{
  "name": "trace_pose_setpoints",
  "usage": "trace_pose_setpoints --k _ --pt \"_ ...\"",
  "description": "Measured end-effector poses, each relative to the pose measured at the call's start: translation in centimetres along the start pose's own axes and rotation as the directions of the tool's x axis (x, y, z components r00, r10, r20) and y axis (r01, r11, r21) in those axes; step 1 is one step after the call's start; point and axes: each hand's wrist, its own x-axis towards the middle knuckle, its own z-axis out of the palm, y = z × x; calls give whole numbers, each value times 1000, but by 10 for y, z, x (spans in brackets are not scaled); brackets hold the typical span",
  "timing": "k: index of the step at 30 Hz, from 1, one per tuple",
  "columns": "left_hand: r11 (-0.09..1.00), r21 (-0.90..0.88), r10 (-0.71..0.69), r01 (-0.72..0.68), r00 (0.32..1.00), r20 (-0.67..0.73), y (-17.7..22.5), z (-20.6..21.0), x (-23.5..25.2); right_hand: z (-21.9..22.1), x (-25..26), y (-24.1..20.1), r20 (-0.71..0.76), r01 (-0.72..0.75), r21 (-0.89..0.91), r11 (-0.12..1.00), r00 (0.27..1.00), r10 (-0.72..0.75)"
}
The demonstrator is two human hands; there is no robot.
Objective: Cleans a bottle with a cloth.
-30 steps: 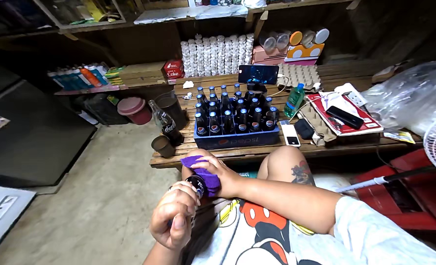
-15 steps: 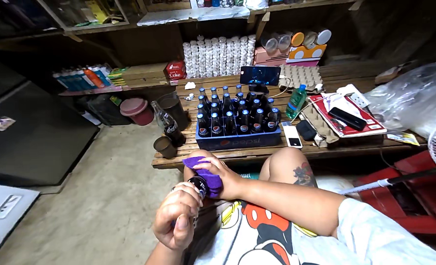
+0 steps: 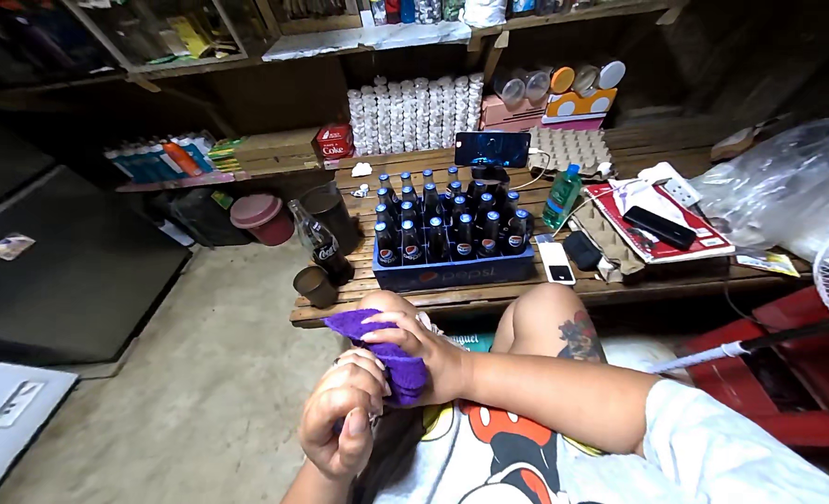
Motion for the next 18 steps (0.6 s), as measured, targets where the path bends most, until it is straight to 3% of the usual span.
trace_pose_setpoints --k 15,18 --pt "1000 2 4 -4 1000 -6 -1 -2 0 -1 -10 18 104 -287 47 957 954 281" --pt "1000 0 9 -9 1000 -4 -1 -2 0 2 -13 22 82 -285 17 958 956 283"
